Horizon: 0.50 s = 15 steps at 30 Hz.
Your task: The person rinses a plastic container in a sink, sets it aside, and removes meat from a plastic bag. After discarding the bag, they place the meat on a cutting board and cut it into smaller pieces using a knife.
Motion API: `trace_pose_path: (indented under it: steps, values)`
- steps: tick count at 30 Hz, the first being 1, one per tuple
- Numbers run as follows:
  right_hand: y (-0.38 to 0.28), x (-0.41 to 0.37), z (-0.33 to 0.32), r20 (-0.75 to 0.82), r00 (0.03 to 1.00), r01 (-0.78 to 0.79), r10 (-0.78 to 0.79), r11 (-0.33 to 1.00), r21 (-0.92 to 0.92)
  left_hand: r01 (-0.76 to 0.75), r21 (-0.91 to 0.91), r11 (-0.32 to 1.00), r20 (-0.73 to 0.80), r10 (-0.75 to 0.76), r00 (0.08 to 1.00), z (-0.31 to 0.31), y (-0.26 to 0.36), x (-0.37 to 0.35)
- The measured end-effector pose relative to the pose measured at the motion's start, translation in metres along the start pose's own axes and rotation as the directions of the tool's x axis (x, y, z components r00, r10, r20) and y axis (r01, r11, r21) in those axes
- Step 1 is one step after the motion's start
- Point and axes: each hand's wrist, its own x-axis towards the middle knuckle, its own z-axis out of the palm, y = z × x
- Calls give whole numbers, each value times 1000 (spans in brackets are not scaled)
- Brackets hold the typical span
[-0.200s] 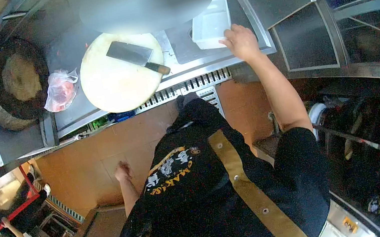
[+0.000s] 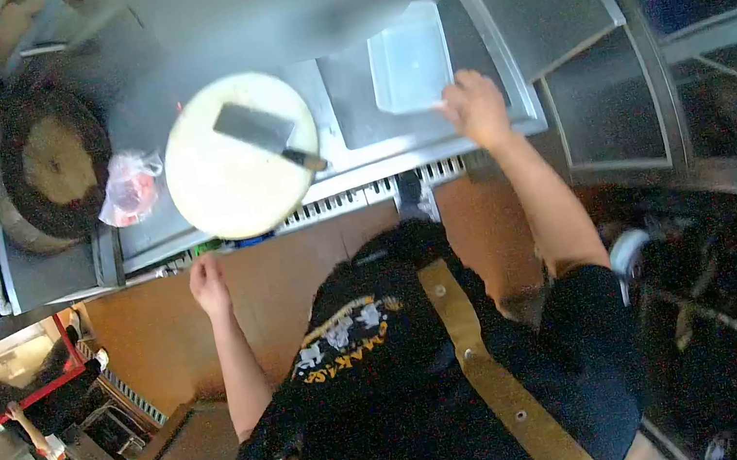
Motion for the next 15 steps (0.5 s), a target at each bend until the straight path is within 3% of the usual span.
trace_pose_path:
  steps: [2, 3, 4, 5, 6, 7, 8, 9, 11, 14, 15]
  values:
    - [26, 3, 34, -156, 986, 71, -56, 993, 92, -157, -132, 979, 132, 174, 976, 63, 79, 25]
    - [43, 4, 55, -148, 989, 31, -3, 982, 189, -258, -80, 963, 179, 269, 947, 107, 112, 45]
    - [54, 6, 66, -64, 996, -51, 68, 971, 233, -398, 99, 912, 221, 370, 902, 151, 179, 51]
    - [65, 7, 78, -58, 991, -104, 124, 958, 266, -477, 57, 877, 275, 446, 852, 197, 241, 55]
    - [77, 10, 85, -105, 986, -90, 132, 937, 337, -604, 202, 771, 293, 541, 788, 246, 299, 66]
    - [87, 16, 83, -125, 985, -67, 117, 937, 342, -638, 286, 715, 369, 532, 762, 288, 356, 82]
    - [91, 16, 86, -136, 984, -59, 116, 928, 368, -676, 118, 727, 366, 602, 710, 332, 406, 101]
    - [96, 12, 90, -106, 988, -60, 110, 917, 393, -728, 118, 675, 288, 678, 676, 380, 451, 129]
    - [112, 11, 93, -67, 994, -55, 92, 905, 422, -555, -67, 829, 332, 543, 771, 467, 538, 205]
    - [126, -4, 89, -53, 988, -103, 148, 862, 497, -314, 24, 949, 251, 298, 921, 531, 645, 231]
    - [131, -5, 87, -38, 986, -120, 161, 854, 507, -393, 128, 911, 225, 359, 906, 546, 661, 242]
